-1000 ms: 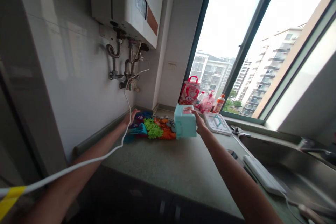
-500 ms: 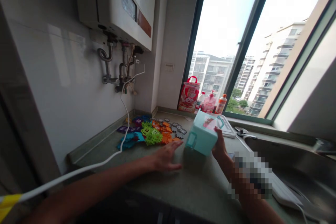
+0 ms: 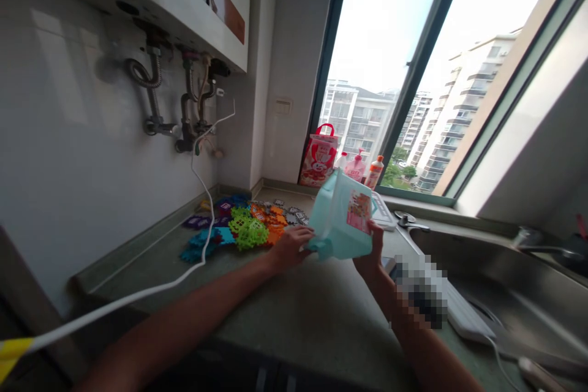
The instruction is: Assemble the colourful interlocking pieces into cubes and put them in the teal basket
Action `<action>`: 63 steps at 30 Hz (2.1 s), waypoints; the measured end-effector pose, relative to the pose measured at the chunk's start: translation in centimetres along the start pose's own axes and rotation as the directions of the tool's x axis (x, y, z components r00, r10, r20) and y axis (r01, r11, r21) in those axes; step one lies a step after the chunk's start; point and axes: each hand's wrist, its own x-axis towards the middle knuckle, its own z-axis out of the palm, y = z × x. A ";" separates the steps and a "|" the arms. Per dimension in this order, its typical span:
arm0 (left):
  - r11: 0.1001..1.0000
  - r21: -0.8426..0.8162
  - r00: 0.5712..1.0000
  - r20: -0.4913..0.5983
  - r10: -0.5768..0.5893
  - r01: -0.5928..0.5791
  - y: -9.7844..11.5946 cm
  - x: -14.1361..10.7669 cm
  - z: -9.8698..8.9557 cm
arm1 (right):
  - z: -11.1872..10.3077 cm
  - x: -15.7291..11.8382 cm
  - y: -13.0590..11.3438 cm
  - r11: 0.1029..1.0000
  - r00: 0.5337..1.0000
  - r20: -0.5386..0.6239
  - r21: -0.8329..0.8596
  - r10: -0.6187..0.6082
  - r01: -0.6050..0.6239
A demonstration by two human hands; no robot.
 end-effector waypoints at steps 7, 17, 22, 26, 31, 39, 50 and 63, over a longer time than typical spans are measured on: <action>0.988 0.133 0.997 0.004 0.079 -0.078 -0.4 0.9 -3.4 | -1.7 -0.7 -3.5 0.312 0.615 0.405 -0.599 -0.677 0.738; 0.863 0.444 0.948 -0.085 0.306 -0.239 -1.2 1.7 -8.4 | 0.2 -2.3 -4.9 -0.408 0.306 0.948 -0.313 -0.084 0.857; 0.917 0.389 0.915 -0.395 0.082 0.086 0.1 1.4 -4.7 | -1.8 -0.3 -5.0 -0.470 0.457 0.882 -0.454 -0.116 0.757; 0.917 0.399 0.999 0.034 -0.040 0.023 0.8 0.1 -0.8 | -3.3 1.1 -4.7 -0.507 0.629 0.770 -0.587 -0.107 0.632; 0.925 0.378 0.931 0.322 -0.172 0.040 0.4 -0.8 0.8 | -4.0 1.7 -4.4 -0.563 0.741 0.670 -0.631 -0.047 0.534; 0.872 0.423 0.846 0.345 -0.406 0.245 1.1 -0.8 0.2 | -5.1 2.5 -3.9 -0.556 0.822 0.569 -0.676 0.025 0.484; 0.811 0.495 0.823 0.285 -0.491 0.312 0.3 -0.7 -0.3 | -7.0 3.7 -3.5 -0.489 0.791 0.610 -0.705 -0.047 0.514; 0.928 0.364 0.952 0.249 -0.177 0.078 -1.3 -0.5 -1.0 | -11.1 -5.5 -7.1 -0.436 0.939 0.265 -0.887 -0.218 0.150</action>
